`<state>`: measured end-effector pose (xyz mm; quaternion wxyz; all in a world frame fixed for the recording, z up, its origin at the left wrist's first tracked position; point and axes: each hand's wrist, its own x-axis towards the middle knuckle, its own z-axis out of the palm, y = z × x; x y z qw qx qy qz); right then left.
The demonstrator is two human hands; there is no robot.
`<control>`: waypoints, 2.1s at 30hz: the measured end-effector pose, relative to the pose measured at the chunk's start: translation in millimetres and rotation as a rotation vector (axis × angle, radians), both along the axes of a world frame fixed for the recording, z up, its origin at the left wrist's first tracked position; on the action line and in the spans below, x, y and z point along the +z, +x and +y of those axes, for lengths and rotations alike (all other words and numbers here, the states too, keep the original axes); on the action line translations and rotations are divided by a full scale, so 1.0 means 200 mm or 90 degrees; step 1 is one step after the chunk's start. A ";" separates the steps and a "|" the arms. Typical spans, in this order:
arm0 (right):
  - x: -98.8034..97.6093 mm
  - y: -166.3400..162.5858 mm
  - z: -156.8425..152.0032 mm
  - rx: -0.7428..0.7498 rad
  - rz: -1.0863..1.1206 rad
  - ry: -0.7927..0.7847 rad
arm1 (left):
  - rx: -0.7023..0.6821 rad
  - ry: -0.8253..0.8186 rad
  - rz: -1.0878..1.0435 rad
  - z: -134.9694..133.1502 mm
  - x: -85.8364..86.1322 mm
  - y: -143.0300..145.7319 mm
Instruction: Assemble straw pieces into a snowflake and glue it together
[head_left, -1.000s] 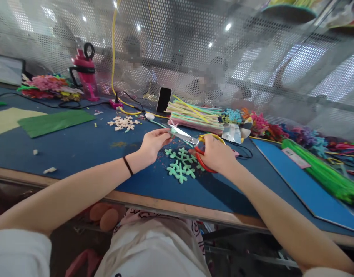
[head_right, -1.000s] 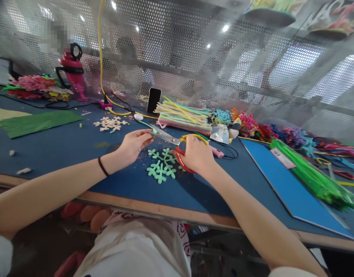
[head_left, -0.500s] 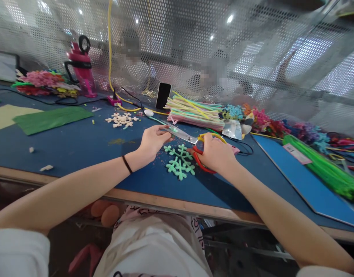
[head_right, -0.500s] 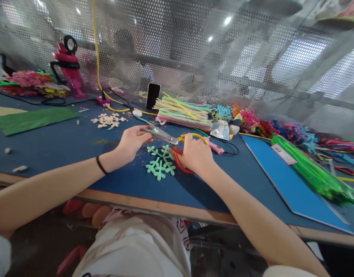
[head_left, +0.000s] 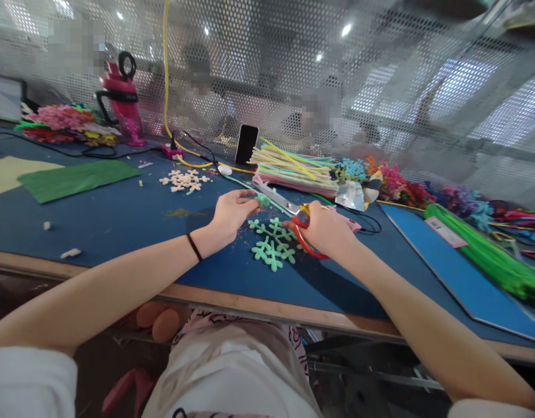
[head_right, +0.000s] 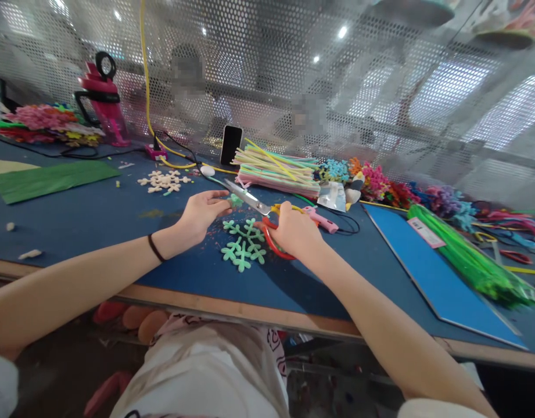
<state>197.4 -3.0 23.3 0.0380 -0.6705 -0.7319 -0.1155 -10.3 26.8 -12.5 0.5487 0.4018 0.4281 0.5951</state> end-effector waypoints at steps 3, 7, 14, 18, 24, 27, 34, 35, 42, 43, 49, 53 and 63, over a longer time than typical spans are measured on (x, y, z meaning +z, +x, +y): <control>0.07 0.01 0.07 -0.052 0.017 0.024 | -0.018 -0.010 -0.009 0.01 -0.02 0.00; 0.15 -0.01 0.26 -0.010 -0.028 0.043 | -0.037 0.023 0.010 0.02 -0.04 0.00; 0.14 -0.12 0.59 0.133 0.085 -0.047 | -0.058 0.109 0.075 -0.02 -0.01 -0.01; 0.11 -0.13 0.53 0.173 0.222 -0.057 | -0.042 0.144 0.092 -0.02 -0.01 -0.02; 0.03 -0.07 0.21 0.318 0.778 -0.277 | -0.061 0.144 0.114 -0.02 -0.05 -0.01; -0.02 -0.04 0.11 0.283 0.779 -0.238 | -0.114 0.138 0.125 -0.06 -0.04 0.02; -0.03 0.02 0.05 0.322 0.602 -0.228 | -0.215 0.147 0.262 -0.10 -0.02 0.01; -0.02 0.02 0.04 0.320 0.584 -0.222 | -0.228 0.149 0.283 -0.09 -0.02 0.01; -0.02 -0.01 -0.03 0.289 0.650 -0.182 | -0.216 0.207 0.298 -0.12 -0.01 0.01; -0.03 -0.01 -0.04 0.291 0.668 -0.179 | -0.210 0.208 0.278 -0.12 -0.01 0.01; -0.08 -0.02 -0.03 0.307 0.739 -0.116 | -0.212 0.132 0.108 -0.15 0.00 0.03; -0.10 -0.01 -0.04 0.310 0.763 -0.096 | -0.258 0.064 0.022 -0.14 -0.01 0.04; -0.10 -0.04 -0.04 0.259 0.870 -0.121 | -0.253 0.046 0.036 -0.12 0.00 0.04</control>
